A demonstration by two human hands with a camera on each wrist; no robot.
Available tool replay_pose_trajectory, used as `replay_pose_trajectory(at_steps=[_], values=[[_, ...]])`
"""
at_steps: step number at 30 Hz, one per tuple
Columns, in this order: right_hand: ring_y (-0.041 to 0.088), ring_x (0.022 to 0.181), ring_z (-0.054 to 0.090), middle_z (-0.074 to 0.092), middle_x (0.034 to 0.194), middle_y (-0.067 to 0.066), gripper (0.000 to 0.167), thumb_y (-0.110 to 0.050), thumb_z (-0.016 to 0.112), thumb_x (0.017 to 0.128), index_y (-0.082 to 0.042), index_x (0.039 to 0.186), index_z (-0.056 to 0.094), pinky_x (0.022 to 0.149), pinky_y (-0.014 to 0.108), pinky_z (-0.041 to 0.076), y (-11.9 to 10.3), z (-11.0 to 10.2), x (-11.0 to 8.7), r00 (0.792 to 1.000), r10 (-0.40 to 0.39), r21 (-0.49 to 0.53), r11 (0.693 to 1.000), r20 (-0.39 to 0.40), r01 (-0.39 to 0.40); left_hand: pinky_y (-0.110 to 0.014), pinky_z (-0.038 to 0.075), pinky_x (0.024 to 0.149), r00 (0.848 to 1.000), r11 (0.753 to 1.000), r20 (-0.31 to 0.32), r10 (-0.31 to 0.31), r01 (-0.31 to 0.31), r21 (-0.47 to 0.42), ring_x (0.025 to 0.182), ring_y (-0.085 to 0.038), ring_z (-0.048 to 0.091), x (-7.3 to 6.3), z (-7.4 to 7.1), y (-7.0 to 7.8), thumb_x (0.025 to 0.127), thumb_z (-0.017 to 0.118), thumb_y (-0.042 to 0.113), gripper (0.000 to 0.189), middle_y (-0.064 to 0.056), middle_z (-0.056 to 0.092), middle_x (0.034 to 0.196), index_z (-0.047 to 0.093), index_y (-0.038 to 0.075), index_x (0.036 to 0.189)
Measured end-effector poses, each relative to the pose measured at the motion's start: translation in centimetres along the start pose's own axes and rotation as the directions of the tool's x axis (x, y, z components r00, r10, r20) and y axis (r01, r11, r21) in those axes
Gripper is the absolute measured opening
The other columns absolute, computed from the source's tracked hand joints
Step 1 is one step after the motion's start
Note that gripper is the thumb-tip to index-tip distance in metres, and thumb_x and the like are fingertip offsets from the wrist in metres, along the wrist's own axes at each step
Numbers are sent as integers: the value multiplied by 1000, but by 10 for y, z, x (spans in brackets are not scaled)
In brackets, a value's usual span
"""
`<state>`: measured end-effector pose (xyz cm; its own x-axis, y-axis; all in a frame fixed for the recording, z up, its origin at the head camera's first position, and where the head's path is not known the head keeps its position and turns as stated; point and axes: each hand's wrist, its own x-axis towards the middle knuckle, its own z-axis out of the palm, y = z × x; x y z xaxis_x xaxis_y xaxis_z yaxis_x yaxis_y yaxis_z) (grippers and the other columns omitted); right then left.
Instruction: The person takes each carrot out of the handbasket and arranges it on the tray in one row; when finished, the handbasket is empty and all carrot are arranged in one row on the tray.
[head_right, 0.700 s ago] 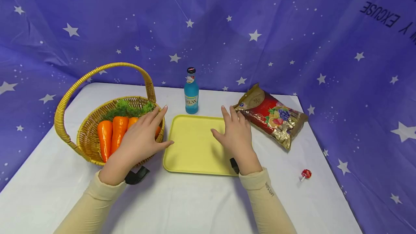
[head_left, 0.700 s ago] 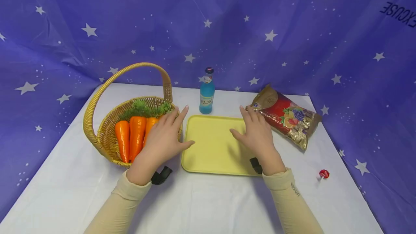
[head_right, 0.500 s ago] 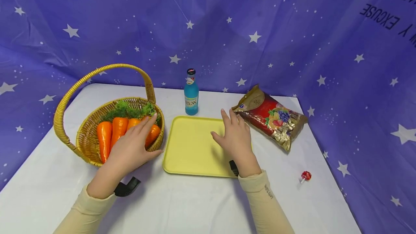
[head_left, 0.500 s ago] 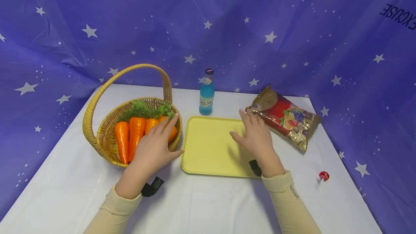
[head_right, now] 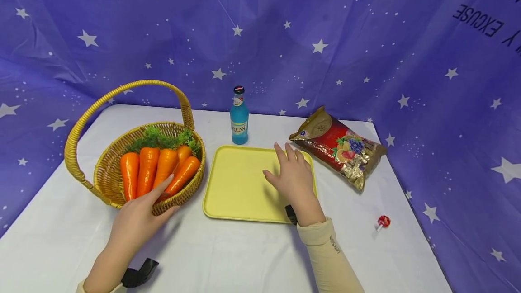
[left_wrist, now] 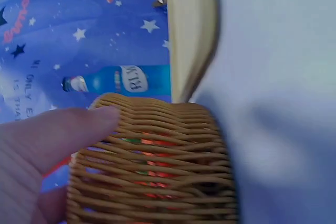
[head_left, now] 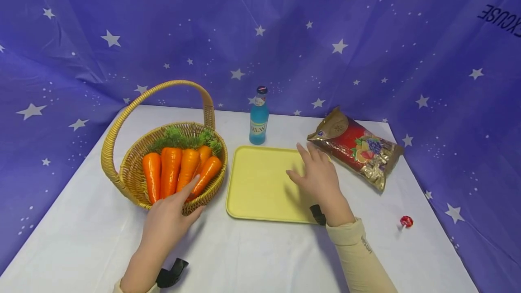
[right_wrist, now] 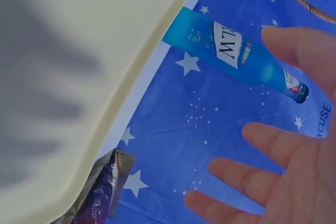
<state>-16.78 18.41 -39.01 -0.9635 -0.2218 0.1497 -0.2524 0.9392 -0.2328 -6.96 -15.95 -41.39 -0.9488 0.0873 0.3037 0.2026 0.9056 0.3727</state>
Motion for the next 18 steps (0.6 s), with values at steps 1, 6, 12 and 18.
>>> replay_pose_trajectory(at_steps=[1, 6, 12, 18], values=[[48, 128, 38, 32, 150, 21, 79, -51, 64, 86, -13, 150, 35, 94, 64, 40, 0, 1, 0, 1000, 0, -3, 1000, 2, 0, -34, 38, 50, 999, 1000, -35, 16, -16, 4, 49, -14, 42, -3, 2, -2, 73, 85, 29, 71, 5, 50, 57, 56, 20, 136], [48, 128, 38, 35, 149, 21, 78, -50, 65, 86, -15, 149, 36, 96, 64, 39, -2, 4, 1, 1000, -8, -6, 1000, 6, 8, -36, 40, 57, 962, 988, -227, 154, -154, 18, 55, -17, 54, -10, 17, -11, 70, 85, 22, 54, -1, 66, 69, 69, 19, 121], [48, 127, 39, 36, 148, 21, 77, -50, 66, 85, -16, 148, 38, 96, 62, 41, -5, 7, 2, 1000, -16, 2, 1000, 7, 16, -33, 36, 57, 912, 970, -335, 237, -241, 32, 58, -14, 52, -12, 28, -17, 89, 66, 43, 31, 2, 70, 80, 73, 21, 110], [47, 128, 39, 36, 148, 20, 77, -50, 67, 85, -18, 149, 37, 91, 63, 43, -8, 8, 3, 1000, -15, -1, 1000, 16, 15, -34, 34, 60, 904, 956, -326, 277, -294, -3, 63, -15, 54, -9, 26, -25, 95, 53, 49, 37, 5, 67, 79, 73, 22, 111]])
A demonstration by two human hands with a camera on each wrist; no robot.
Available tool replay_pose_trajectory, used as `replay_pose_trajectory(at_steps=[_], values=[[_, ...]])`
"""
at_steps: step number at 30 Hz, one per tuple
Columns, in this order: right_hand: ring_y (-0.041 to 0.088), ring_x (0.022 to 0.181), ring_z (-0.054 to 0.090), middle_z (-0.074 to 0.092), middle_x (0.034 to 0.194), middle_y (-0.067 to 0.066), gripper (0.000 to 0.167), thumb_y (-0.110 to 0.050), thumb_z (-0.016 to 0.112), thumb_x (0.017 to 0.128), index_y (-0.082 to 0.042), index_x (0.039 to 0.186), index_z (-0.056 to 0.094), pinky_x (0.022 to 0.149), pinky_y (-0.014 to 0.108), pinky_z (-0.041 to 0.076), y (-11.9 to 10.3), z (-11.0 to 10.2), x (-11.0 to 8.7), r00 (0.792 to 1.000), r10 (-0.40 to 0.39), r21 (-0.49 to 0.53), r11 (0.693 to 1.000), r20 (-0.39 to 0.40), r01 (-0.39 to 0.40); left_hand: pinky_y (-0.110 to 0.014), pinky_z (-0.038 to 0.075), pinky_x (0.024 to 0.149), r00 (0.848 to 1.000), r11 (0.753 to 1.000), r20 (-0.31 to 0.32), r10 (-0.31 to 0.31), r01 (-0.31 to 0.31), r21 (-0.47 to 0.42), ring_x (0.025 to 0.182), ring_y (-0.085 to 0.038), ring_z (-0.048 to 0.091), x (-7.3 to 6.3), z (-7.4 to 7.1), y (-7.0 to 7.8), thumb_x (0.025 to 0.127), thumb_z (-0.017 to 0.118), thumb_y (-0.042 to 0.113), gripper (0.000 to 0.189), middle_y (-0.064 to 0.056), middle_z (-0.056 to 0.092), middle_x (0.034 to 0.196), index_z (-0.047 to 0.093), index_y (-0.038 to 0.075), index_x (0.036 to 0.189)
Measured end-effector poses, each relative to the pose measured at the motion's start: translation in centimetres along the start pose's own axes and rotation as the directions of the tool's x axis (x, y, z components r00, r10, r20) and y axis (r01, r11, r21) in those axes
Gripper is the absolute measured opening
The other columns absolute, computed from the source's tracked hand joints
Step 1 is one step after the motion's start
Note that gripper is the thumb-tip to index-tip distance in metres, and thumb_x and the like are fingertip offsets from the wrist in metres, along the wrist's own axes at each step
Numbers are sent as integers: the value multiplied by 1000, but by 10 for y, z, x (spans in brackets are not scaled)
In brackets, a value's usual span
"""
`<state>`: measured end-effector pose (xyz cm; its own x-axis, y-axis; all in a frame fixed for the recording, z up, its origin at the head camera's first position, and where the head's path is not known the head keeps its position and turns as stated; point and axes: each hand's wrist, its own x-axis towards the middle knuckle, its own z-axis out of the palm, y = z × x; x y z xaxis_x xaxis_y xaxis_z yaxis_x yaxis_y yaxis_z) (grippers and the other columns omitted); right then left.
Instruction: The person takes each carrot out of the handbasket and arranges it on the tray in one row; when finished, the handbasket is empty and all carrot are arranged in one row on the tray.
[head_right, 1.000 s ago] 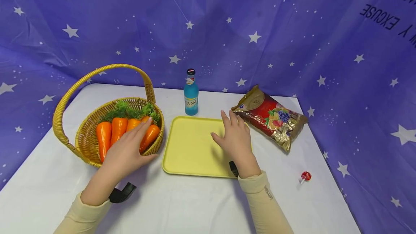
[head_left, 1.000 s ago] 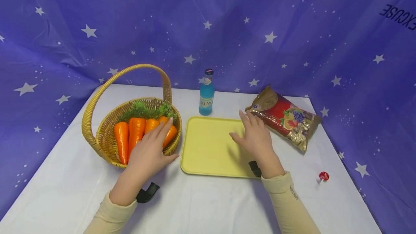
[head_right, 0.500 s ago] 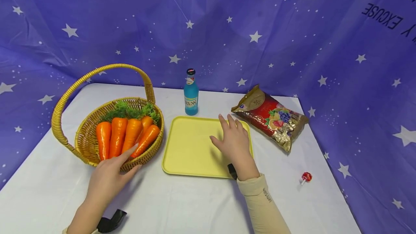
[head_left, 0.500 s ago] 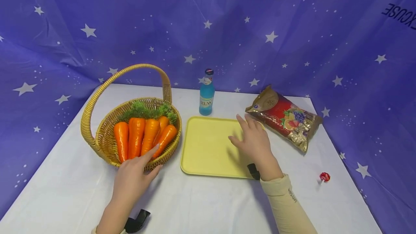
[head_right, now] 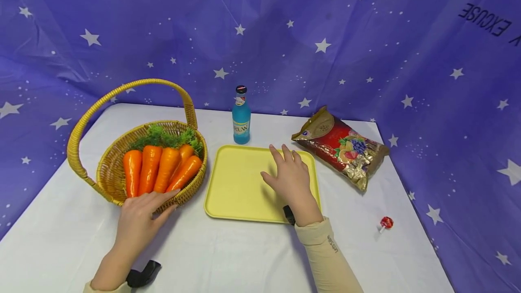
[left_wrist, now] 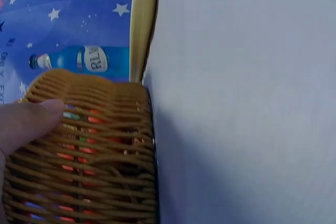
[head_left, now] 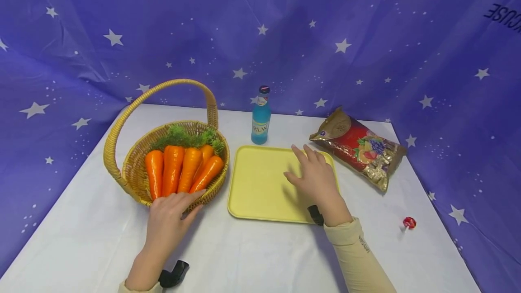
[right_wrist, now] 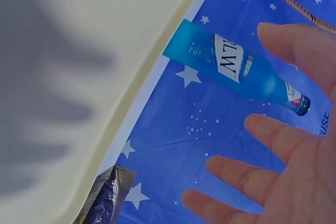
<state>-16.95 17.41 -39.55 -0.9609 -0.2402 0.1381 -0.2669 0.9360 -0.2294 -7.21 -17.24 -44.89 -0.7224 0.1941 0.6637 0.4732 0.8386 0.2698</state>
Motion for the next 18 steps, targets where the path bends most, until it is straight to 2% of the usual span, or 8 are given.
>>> replay_pose_trajectory(at_steps=[2, 3, 4, 7, 10, 12, 15, 18], values=[[47, 128, 39, 36, 149, 20, 77, -49, 67, 85, -19, 149, 37, 90, 63, 43, -1, 0, 0, 1000, -1, 4, 1000, 6, 1, -34, 34, 61, 1000, 1000, 1, 16, -16, -24, 66, -16, 57, 1, -1, -6, 88, 69, 37, 27, 5, 67, 80, 73, 22, 110], [47, 127, 39, 36, 149, 20, 76, -50, 67, 85, -20, 149, 37, 90, 63, 43, -2, 1, 1, 1000, 0, 4, 1000, 8, 0, -34, 33, 62, 1000, 999, 2, 20, -19, -37, 66, -16, 58, 1, -2, -9, 82, 74, 29, 28, 6, 67, 80, 73, 22, 109], [47, 128, 39, 36, 149, 20, 76, -50, 67, 85, -20, 149, 38, 90, 63, 43, -2, 1, 1, 1000, 1, 6, 1000, 10, -1, -35, 33, 63, 1000, 999, -3, 23, -23, -49, 67, -17, 59, 2, -2, -11, 76, 78, 22, 32, 6, 67, 80, 73, 22, 108], [47, 128, 39, 36, 149, 19, 75, -50, 66, 85, -21, 149, 38, 90, 63, 43, -2, 2, 1, 1000, 1, 2, 1000, 13, -1, -35, 33, 64, 1000, 998, -9, 13, -13, -56, 69, -17, 59, 3, -2, -16, 67, 83, 13, 38, 5, 68, 80, 74, 21, 103], [47, 127, 39, 36, 148, 19, 75, -50, 65, 86, -22, 149, 37, 89, 63, 44, -2, 3, 1, 1000, -2, -3, 1000, 13, 2, -39, 35, 69, 999, 998, -16, -37, 36, -42, 75, -20, 60, 1, -2, -15, 64, 86, 14, 35, 2, 69, 82, 73, 17, 96], [48, 127, 39, 37, 148, 19, 75, -50, 65, 86, -23, 149, 37, 89, 63, 44, -3, 3, 1, 1000, -4, -5, 1000, 11, 4, -47, 36, 77, 994, 994, -33, -105, 104, -21, 85, -26, 59, -1, -4, -12, 62, 88, 14, 33, -2, 68, 88, 73, 13, 91], [48, 126, 40, 37, 148, 19, 75, -50, 66, 85, -23, 149, 37, 88, 63, 45, -3, 3, 1, 1000, -9, -6, 1000, 8, 9, -59, 30, 87, 969, 971, -72, -237, 237, 1, 103, -36, 52, -7, -7, -6, 59, 91, 16, 33, -11, 63, 104, 72, 9, 85], [48, 127, 39, 36, 148, 19, 75, -50, 66, 85, -23, 149, 37, 88, 63, 44, -3, 3, 1, 1000, -5, -3, 1000, 9, 5, -67, 25, 90, 930, 934, -98, -355, 356, -9, 122, -43, 40, -11, -9, -1, 59, 92, 18, 34, -19, 53, 123, 72, 7, 84]])
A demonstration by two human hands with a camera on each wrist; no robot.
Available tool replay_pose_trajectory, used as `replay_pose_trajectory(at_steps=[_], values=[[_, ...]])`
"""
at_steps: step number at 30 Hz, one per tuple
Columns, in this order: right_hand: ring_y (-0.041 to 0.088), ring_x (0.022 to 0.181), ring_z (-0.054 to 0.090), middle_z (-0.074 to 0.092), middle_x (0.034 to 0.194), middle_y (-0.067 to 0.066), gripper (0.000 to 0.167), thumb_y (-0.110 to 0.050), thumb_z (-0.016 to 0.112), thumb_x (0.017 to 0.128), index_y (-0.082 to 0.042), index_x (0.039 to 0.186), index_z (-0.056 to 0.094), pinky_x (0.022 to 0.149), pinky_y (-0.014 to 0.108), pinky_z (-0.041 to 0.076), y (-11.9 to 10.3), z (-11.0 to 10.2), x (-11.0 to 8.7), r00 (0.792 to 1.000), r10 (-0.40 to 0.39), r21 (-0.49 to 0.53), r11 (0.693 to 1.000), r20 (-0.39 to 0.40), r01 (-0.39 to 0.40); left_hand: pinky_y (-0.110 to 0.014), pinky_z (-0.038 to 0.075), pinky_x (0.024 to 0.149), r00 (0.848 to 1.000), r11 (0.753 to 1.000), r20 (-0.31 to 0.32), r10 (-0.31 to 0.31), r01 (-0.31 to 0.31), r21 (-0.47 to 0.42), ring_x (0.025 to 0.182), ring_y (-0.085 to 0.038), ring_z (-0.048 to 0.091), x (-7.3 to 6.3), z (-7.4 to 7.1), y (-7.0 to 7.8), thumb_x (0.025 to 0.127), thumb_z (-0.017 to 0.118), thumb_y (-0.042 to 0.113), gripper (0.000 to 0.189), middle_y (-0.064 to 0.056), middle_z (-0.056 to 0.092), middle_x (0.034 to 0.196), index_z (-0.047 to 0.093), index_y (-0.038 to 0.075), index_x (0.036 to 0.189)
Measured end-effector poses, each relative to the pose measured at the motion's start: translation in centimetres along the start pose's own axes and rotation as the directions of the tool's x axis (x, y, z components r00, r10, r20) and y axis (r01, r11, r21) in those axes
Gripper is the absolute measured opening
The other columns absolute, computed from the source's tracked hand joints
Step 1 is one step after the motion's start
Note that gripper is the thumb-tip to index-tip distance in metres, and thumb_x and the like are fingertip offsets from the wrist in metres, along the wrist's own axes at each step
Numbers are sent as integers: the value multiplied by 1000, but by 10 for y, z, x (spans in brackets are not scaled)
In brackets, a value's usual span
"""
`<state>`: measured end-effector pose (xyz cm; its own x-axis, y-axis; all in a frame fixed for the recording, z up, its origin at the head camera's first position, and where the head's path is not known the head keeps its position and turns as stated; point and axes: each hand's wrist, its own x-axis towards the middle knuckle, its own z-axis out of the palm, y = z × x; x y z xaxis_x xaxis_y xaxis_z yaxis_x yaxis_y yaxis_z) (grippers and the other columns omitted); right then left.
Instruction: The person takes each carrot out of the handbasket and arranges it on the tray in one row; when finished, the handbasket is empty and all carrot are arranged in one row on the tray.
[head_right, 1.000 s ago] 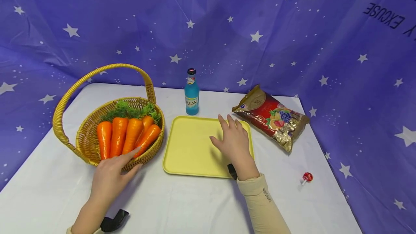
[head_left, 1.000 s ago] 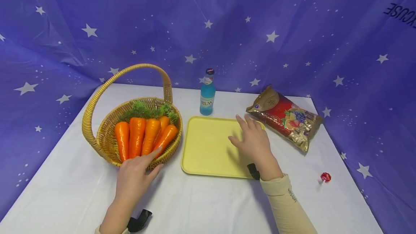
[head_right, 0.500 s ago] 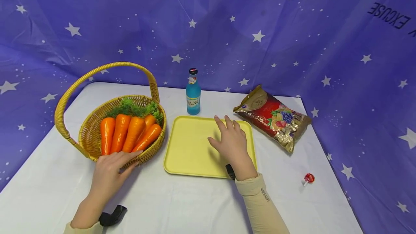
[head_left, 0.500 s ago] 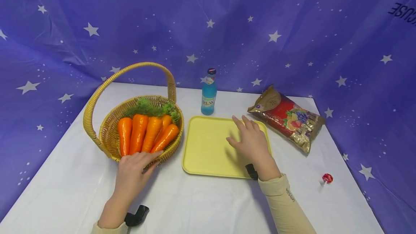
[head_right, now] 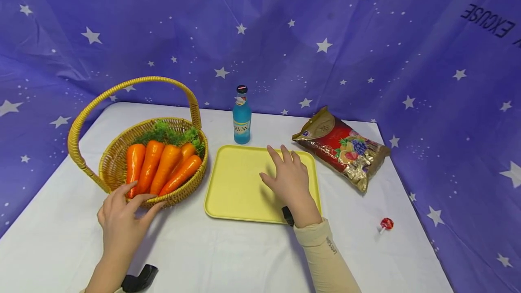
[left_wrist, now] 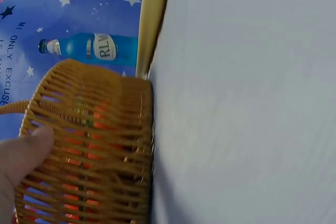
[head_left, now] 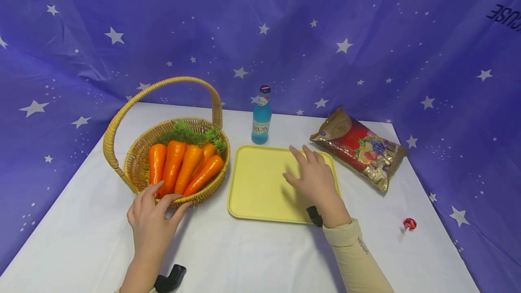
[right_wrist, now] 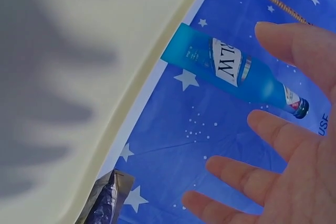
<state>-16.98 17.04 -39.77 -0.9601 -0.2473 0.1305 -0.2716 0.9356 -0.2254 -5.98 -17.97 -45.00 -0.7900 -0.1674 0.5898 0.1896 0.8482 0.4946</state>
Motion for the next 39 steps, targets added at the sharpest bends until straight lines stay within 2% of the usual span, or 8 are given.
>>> replay_pose_trajectory(at_steps=[4, 7, 12, 18, 22, 28, 33, 39], values=[[46, 129, 37, 36, 149, 18, 74, -50, 67, 85, -25, 149, 38, 89, 64, 43, -9, 1, 5, 1000, -19, 13, 1000, 7, 19, -73, 20, 97, 996, 996, -27, -81, 80, -27, 136, -44, 22, -7, -1, 1, 63, 91, 15, 32, -25, 41, 140, 71, 6, 87], [45, 130, 37, 37, 149, 17, 74, -50, 66, 85, -26, 148, 38, 91, 63, 43, -21, 0, 12, 998, -55, 23, 998, 12, 55, -71, 14, 104, 996, 997, -54, -65, 63, -40, 139, -45, 17, -7, 1, 0, 63, 90, 11, 33, -27, 41, 139, 70, 4, 87], [43, 132, 35, 36, 149, 14, 73, -52, 65, 86, -27, 149, 37, 97, 62, 40, -40, -6, 22, 993, -117, 38, 993, 32, 115, -58, 16, 112, 999, 999, -45, 12, -14, -34, 134, -45, 27, 0, 5, -1, 62, 90, 10, 33, -21, 56, 109, 70, 4, 88], [40, 135, 34, 34, 152, 11, 74, -53, 64, 87, -31, 150, 34, 99, 61, 39, -65, -12, 32, 981, -176, 40, 984, 79, 173, -53, 27, 108, 999, 997, -25, 43, -45, -55, 122, -43, 38, 4, 9, 1, 62, 91, 11, 32, -11, 53, 87, 71, 6, 87], [37, 133, 37, 35, 151, 10, 73, -51, 64, 87, -31, 150, 34, 98, 58, 41, -92, -10, 43, 959, -258, 27, 966, 119, 256, -53, 31, 103, 998, 998, -45, 51, -52, -41, 117, -43, 41, 2, 7, 0, 60, 92, 9, 33, -10, 52, 85, 71, 5, 85], [28, 119, 50, 50, 139, 6, 67, -44, 67, 87, -26, 146, 41, 93, 44, 49, -147, -7, 74, 897, -408, 106, 913, 173, 395, -55, 32, 101, 998, 1000, -50, 28, -29, -12, 115, -42, 42, -4, 2, -2, 58, 93, 9, 35, -10, 52, 84, 71, 5, 85], [21, 118, 55, 56, 134, 2, 59, -41, 66, 89, -20, 141, 49, 98, 37, 46, -179, 11, 102, 867, -421, 284, 894, 266, 347, -57, 34, 99, 998, 999, -51, 32, -32, 3, 114, -44, 42, -5, 3, -2, 58, 93, 10, 35, -11, 52, 85, 71, 5, 85], [21, 115, 57, 61, 129, 2, 57, -44, 64, 90, -18, 138, 52, 97, 36, 47, -194, 33, 117, 889, -324, 321, 921, 322, 219, -57, 34, 99, 998, 999, -47, 40, -40, 0, 115, -43, 42, -4, 3, -2, 59, 93, 9, 35, -10, 52, 85, 70, 5, 85]])
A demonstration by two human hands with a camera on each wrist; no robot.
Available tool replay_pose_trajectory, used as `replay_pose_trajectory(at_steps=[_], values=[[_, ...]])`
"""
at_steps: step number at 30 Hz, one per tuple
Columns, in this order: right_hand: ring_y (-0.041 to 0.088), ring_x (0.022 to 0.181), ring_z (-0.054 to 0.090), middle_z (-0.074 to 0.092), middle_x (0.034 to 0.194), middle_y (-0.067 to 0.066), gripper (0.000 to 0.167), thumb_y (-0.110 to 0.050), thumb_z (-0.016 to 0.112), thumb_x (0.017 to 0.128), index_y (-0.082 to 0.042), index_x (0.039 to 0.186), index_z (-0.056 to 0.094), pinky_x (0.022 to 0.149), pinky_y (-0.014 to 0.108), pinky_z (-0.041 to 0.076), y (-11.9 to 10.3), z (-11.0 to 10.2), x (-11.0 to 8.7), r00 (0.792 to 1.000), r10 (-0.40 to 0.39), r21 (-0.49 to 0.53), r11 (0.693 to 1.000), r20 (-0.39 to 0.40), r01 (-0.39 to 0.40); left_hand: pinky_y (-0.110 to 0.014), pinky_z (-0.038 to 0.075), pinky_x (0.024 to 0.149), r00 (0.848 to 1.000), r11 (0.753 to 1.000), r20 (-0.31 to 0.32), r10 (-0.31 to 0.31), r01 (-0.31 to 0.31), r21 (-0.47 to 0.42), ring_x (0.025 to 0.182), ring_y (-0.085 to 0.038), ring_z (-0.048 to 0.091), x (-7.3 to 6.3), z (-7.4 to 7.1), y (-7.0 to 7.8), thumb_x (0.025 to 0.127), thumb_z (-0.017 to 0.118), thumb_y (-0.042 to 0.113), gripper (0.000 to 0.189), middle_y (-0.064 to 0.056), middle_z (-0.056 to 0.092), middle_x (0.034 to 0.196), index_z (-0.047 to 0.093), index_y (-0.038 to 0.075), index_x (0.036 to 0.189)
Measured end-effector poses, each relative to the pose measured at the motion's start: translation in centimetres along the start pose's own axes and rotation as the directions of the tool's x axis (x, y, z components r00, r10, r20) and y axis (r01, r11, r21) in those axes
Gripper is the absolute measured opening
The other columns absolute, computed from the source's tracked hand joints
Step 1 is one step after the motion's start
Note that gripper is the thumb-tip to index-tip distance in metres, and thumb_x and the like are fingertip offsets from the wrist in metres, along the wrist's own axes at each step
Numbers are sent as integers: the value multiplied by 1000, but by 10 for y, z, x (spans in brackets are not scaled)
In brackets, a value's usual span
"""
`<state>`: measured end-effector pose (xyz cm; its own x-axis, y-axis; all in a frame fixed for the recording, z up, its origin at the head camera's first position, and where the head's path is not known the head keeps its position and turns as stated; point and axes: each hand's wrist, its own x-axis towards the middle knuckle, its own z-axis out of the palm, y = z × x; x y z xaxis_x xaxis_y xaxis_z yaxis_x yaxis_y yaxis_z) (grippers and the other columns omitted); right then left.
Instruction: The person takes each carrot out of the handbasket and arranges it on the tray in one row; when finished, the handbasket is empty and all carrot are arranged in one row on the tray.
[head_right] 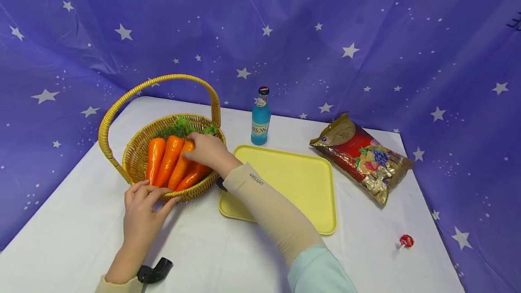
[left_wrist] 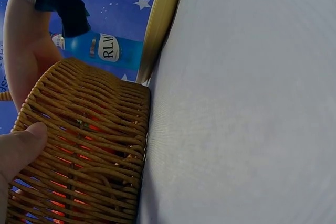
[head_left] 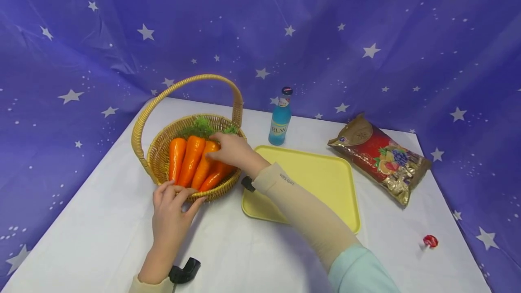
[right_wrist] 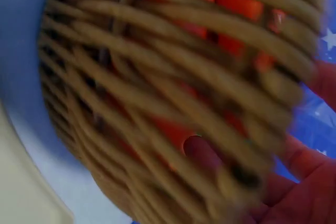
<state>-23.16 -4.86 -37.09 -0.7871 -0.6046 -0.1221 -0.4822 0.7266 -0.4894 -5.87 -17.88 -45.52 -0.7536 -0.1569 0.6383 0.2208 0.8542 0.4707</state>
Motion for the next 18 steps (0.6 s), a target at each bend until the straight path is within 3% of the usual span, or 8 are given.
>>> replay_pose_trajectory(at_steps=[10, 18], values=[[20, 115, 58, 62, 126, 4, 51, -42, 63, 92, -17, 135, 55, 97, 33, 47, -3, 11, 8, 999, 31, 8, 999, -34, -31, -55, 33, 100, 1000, 1000, -10, 2, -2, -6, 115, -44, 42, 0, 0, 1, 58, 93, 9, 35, -10, 52, 85, 70, 5, 85], [19, 112, 58, 63, 123, 3, 48, -40, 68, 89, -16, 130, 59, 93, 31, 48, 2, 14, 8, 997, 25, 129, 992, -72, -15, -54, 34, 100, 1000, 1000, 1, -7, 7, -7, 116, -43, 41, -2, 0, -1, 60, 91, 10, 33, -9, 51, 86, 70, 6, 85]])
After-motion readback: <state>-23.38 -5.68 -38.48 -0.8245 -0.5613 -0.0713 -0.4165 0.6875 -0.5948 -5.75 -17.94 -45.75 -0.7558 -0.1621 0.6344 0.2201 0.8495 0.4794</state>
